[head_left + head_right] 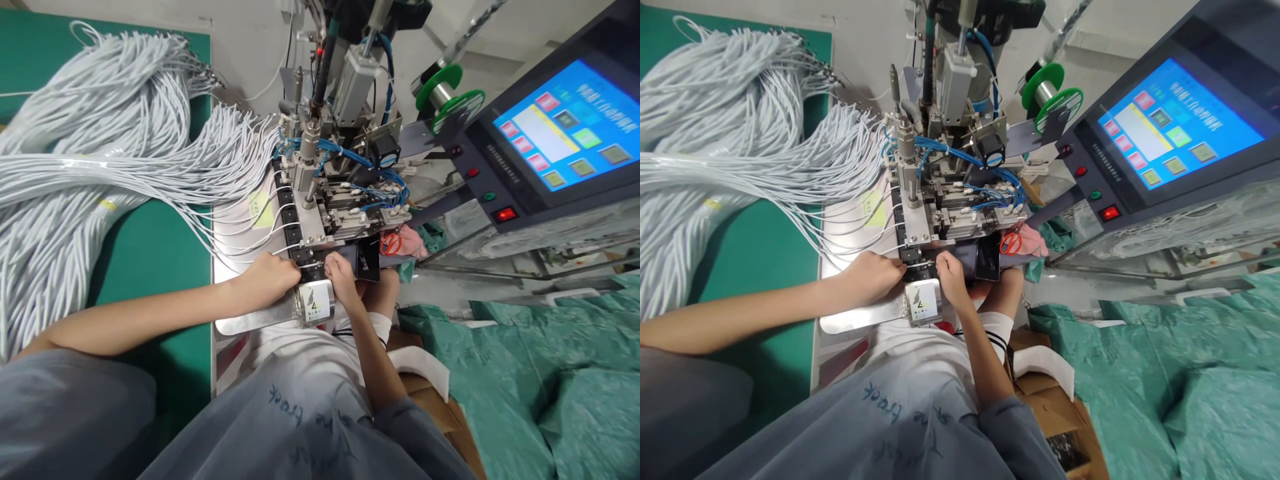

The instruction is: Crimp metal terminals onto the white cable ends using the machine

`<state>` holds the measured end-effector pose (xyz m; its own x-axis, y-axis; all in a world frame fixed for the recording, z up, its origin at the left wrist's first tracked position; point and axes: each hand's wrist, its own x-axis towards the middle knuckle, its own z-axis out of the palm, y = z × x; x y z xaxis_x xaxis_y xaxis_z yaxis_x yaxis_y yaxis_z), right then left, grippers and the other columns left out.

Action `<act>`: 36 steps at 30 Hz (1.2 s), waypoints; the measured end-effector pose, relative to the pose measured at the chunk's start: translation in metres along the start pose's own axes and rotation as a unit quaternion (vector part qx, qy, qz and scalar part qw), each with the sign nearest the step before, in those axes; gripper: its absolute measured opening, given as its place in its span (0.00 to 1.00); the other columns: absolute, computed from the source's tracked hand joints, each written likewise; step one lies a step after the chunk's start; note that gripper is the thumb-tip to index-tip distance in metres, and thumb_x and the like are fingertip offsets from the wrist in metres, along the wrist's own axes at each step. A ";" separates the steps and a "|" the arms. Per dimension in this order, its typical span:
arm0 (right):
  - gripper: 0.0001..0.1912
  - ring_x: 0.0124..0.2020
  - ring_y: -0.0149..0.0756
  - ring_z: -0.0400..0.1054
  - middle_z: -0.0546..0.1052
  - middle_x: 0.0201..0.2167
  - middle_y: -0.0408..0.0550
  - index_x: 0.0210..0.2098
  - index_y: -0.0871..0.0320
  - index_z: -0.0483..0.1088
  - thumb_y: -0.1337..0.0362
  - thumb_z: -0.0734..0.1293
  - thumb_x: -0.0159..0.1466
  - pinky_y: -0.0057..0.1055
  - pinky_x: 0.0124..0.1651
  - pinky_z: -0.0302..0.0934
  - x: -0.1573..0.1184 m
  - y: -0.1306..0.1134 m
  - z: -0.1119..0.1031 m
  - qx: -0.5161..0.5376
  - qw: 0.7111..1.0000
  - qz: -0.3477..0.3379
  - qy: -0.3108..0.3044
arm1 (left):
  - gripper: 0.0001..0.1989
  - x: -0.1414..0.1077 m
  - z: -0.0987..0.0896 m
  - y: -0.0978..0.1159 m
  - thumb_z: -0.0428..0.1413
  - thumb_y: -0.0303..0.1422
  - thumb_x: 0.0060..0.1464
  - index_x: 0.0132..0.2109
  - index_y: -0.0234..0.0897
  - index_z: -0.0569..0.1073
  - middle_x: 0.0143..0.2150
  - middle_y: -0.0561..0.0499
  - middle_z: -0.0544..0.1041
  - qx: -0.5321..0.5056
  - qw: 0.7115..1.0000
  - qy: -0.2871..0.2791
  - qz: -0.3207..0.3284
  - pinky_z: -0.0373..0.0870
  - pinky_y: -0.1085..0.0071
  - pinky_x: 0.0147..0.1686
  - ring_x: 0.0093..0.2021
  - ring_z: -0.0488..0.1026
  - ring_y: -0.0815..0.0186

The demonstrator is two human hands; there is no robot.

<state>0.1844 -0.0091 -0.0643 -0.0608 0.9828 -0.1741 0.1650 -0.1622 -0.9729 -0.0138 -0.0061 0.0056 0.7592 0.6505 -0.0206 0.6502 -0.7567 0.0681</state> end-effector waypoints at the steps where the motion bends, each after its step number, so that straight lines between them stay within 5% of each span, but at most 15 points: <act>1: 0.16 0.20 0.27 0.47 0.53 0.18 0.37 0.23 0.55 0.55 0.51 0.58 0.61 0.26 0.22 0.43 0.000 0.000 0.001 -0.001 1.000 0.000 0.003 | 0.09 0.000 0.000 0.000 0.48 0.23 0.50 0.29 0.32 0.72 0.25 0.44 0.73 -0.002 1.000 -0.002 -0.001 0.61 0.69 0.19 0.22 0.71 0.62; 11: 0.18 0.19 0.28 0.46 0.51 0.16 0.36 0.21 0.55 0.54 0.50 0.58 0.60 0.26 0.22 0.43 0.000 -0.017 -0.010 -0.027 0.996 -0.050 0.063 | 0.08 0.002 -0.007 0.002 0.49 0.23 0.51 0.29 0.31 0.72 0.24 0.43 0.74 0.022 1.000 0.010 -0.006 0.61 0.70 0.19 0.24 0.74 0.60; 16: 0.15 0.19 0.29 0.48 0.55 0.17 0.38 0.22 0.55 0.57 0.55 0.56 0.62 0.28 0.23 0.45 -0.031 -0.034 -0.001 -0.088 0.976 -0.132 0.152 | 0.17 0.002 -0.015 0.004 0.46 0.18 0.52 0.49 0.21 0.70 0.29 0.37 0.76 0.033 0.995 -0.022 -0.094 0.62 0.69 0.21 0.28 0.75 0.57; 19: 0.12 0.18 0.29 0.50 0.57 0.16 0.39 0.22 0.56 0.61 0.60 0.58 0.61 0.29 0.23 0.45 -0.049 -0.039 0.017 -0.144 0.968 -0.190 0.073 | 0.17 0.006 -0.023 -0.002 0.49 0.20 0.52 0.49 0.23 0.70 0.31 0.36 0.76 0.034 0.991 -0.022 -0.127 0.63 0.70 0.23 0.30 0.76 0.57; 23: 0.11 0.17 0.29 0.49 0.54 0.15 0.37 0.22 0.55 0.62 0.63 0.59 0.61 0.29 0.23 0.44 -0.052 -0.040 0.030 -0.187 0.957 -0.216 0.051 | 0.09 0.015 -0.039 -0.049 0.49 0.26 0.54 0.38 0.30 0.74 0.34 0.39 0.76 0.046 0.980 -0.017 -0.195 0.64 0.70 0.28 0.34 0.75 0.59; 28: 0.10 0.17 0.31 0.51 0.57 0.16 0.39 0.24 0.55 0.61 0.64 0.57 0.62 0.29 0.24 0.45 -0.048 -0.034 0.028 -0.210 0.950 -0.229 0.045 | 0.14 0.015 -0.049 -0.129 0.53 0.37 0.51 0.39 0.31 0.74 0.38 0.40 0.75 0.061 0.956 -0.010 -0.286 0.63 0.71 0.33 0.38 0.73 0.60; 36: 0.09 0.17 0.31 0.51 0.57 0.15 0.39 0.24 0.54 0.61 0.65 0.58 0.61 0.30 0.23 0.45 -0.048 -0.027 0.028 -0.227 0.938 -0.254 0.060 | 0.22 0.035 -0.033 -0.175 0.55 0.47 0.49 0.42 0.31 0.75 0.43 0.39 0.72 0.055 0.960 0.007 -0.274 0.60 0.67 0.44 0.46 0.68 0.56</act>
<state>0.1554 -0.0539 -0.0341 -0.1375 0.9308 0.3387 0.5493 0.3562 -0.7559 -0.1023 0.1514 0.0259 0.3013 0.9535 -0.0098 0.9519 -0.3014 -0.0558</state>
